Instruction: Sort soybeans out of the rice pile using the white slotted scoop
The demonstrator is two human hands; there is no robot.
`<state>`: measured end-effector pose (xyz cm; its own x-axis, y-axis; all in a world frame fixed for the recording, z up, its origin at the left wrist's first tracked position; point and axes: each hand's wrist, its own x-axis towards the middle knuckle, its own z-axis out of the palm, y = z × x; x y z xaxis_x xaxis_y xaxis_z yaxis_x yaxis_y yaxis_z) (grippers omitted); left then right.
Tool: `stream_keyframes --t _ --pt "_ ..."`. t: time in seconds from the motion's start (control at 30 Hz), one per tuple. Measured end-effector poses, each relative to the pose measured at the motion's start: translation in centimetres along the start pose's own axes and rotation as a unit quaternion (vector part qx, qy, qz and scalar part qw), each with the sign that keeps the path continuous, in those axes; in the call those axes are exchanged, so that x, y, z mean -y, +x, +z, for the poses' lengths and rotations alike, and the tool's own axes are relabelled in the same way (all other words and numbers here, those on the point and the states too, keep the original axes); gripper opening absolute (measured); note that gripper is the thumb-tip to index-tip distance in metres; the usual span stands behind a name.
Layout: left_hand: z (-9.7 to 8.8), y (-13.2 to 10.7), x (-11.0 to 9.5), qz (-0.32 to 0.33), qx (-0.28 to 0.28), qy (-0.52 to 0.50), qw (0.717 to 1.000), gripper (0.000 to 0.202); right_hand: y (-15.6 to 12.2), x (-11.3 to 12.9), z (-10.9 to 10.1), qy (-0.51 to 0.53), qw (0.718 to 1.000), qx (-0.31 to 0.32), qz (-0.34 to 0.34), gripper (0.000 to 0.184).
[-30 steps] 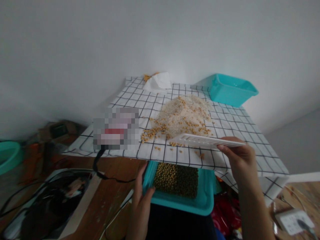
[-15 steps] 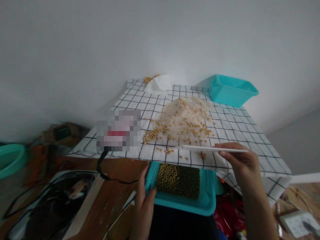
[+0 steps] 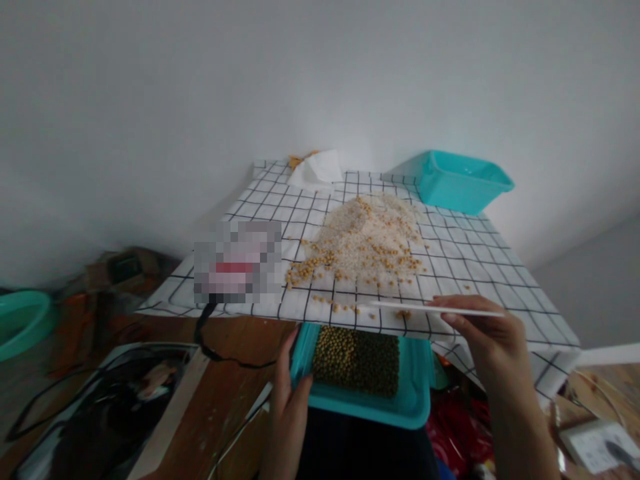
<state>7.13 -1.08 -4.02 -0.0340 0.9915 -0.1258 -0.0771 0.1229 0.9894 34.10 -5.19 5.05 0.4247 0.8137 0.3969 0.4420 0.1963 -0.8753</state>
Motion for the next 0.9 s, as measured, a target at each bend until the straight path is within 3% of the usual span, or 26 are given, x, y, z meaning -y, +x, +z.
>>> stream_keyframes --t 0.2,0.4,0.9 --pt "-0.08 -0.05 -0.09 0.0 -0.003 0.01 1.0 0.052 -0.51 0.74 0.27 0.006 1.0 0.015 -0.008 0.016" --pt "-0.2 0.02 0.33 0.011 0.006 0.023 1.0 0.052 -0.06 0.64 0.53 -0.005 1.0 -0.009 -0.028 0.016" --pt "-0.47 0.11 0.87 0.025 0.011 0.023 0.999 0.052 -0.57 1.04 0.79 -0.014 1.0 0.027 -0.004 0.016"
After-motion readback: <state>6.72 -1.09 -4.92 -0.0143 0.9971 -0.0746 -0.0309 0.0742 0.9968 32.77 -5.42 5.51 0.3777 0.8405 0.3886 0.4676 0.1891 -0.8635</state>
